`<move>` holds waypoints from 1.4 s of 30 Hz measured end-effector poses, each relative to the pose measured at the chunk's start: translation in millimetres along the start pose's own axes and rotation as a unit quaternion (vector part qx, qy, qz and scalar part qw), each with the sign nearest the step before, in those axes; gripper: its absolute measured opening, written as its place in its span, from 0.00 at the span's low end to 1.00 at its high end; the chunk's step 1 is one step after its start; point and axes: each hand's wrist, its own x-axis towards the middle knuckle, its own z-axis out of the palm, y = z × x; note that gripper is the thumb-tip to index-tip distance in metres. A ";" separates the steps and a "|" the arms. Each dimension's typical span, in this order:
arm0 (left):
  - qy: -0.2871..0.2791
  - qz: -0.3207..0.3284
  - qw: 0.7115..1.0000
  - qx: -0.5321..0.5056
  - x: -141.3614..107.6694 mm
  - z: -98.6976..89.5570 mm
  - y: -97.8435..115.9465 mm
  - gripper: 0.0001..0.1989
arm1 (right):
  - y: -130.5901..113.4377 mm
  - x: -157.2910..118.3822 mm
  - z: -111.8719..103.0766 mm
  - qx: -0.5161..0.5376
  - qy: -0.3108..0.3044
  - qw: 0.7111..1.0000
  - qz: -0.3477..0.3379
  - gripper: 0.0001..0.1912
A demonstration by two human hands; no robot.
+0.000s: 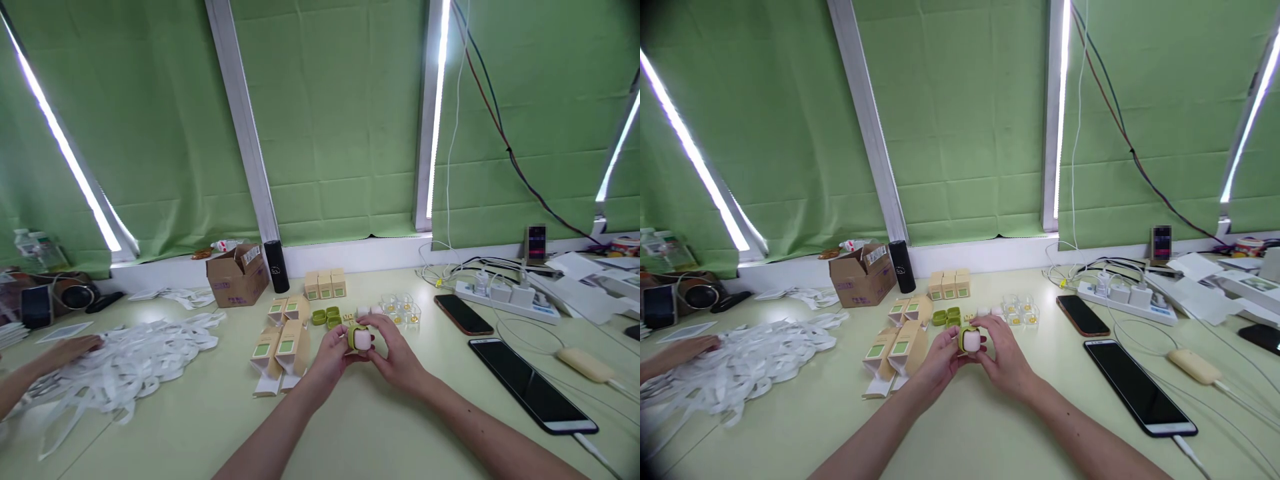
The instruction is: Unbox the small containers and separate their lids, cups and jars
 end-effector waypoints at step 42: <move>0.067 0.335 0.816 0.465 -4.5 -13.4 -2.7 0.22 | -8.3 2.0 -16.8 0.052 0.040 0.998 -0.004 0.23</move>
